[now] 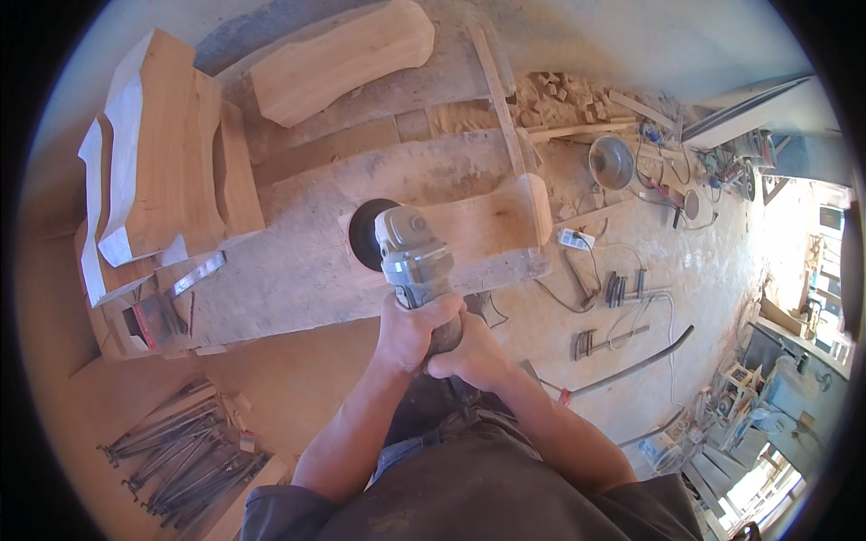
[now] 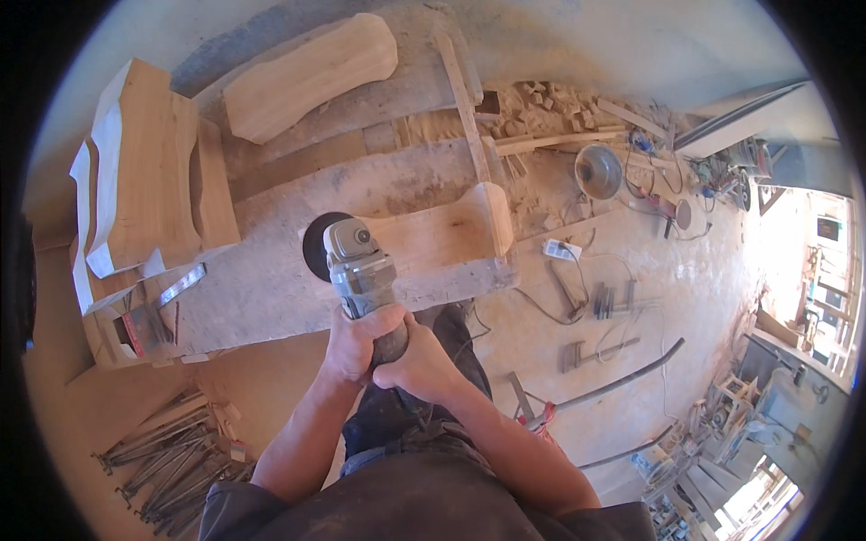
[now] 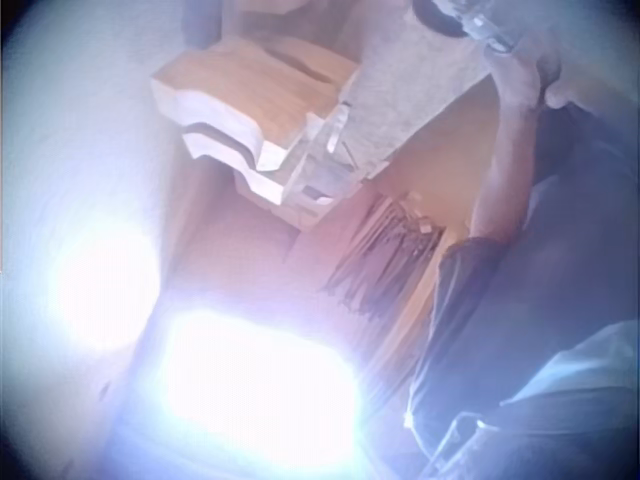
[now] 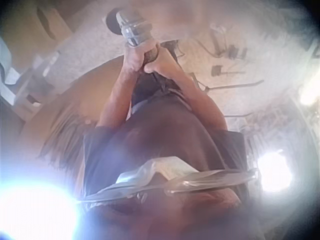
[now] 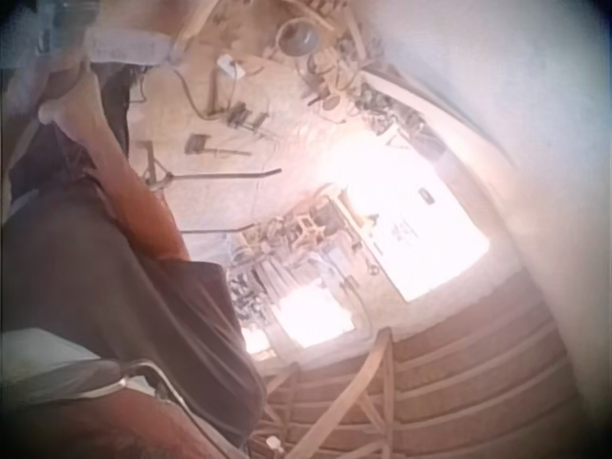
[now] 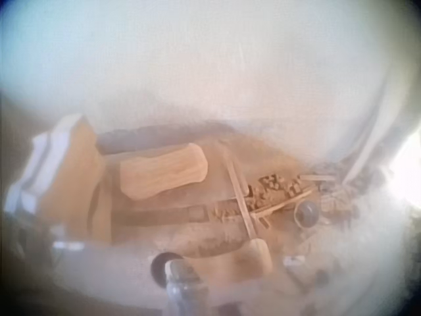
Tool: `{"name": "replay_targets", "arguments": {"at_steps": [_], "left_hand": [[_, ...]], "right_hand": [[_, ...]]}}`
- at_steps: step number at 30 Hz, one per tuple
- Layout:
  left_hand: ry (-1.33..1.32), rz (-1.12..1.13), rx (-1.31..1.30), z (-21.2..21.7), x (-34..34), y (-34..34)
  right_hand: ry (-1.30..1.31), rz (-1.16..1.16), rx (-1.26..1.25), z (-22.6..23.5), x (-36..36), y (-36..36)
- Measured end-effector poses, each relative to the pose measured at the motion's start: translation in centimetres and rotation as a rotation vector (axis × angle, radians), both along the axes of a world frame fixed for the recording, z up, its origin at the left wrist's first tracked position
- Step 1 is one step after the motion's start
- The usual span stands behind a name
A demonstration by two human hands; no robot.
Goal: The person uses an angle grinder to smooth and shape a wooden piece on a workbench. They mark the wood with a pencil and ruler, then continue grinding along the marked lines. The person handles the wood and tools directly without visible protective gear.
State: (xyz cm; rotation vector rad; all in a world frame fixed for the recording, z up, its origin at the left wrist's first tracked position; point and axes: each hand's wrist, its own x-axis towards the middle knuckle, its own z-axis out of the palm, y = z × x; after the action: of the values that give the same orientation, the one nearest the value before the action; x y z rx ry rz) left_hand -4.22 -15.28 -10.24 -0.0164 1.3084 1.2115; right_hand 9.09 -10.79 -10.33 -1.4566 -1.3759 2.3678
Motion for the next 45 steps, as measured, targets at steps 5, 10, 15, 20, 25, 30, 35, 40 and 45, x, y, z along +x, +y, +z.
{"name": "replay_targets", "arguments": {"at_steps": [5, 10, 15, 20, 25, 30, 35, 40, 45], "left_hand": [[0.052, -0.028, -0.02, -0.3, 1.0, -0.7], [0.023, -0.026, -0.008, -0.4, -0.6, 0.8], [0.034, 0.004, -0.026, -0.3, 1.2, -0.7], [-0.029, 0.023, -0.006, -0.3, -0.1, 0.9], [-0.003, 0.054, 0.037, -0.7, 0.9, -0.1], [0.024, -0.005, -0.042, 0.1, 4.6, -3.7], [0.104, -0.041, 0.01, -0.5, 4.1, -2.4], [0.041, 0.037, 0.046, -0.9, 1.4, 1.1], [0.037, 0.085, 0.034, -0.8, 1.4, 1.3]], "right_hand": [[-0.002, -0.007, 0.028, -0.2, 1.1, -1.1], [-0.021, 0.018, 0.021, -0.1, -0.5, 0.9], [-0.02, 0.017, -0.013, -0.1, 1.4, -1.4], [-0.023, 0.043, 0.041, -1.1, 0.4, 0.3], [-0.065, 0.112, -0.023, -0.3, 1.1, 0.1], [-0.071, 0.082, -0.049, 0.9, 5.0, -3.2], [-0.056, 0.011, 0.024, 0.3, 4.6, -2.4], [-0.032, 0.086, 0.038, -1.3, 1.8, 1.1], [-0.031, 0.092, -0.002, -1.5, 1.5, 1.2]]}}
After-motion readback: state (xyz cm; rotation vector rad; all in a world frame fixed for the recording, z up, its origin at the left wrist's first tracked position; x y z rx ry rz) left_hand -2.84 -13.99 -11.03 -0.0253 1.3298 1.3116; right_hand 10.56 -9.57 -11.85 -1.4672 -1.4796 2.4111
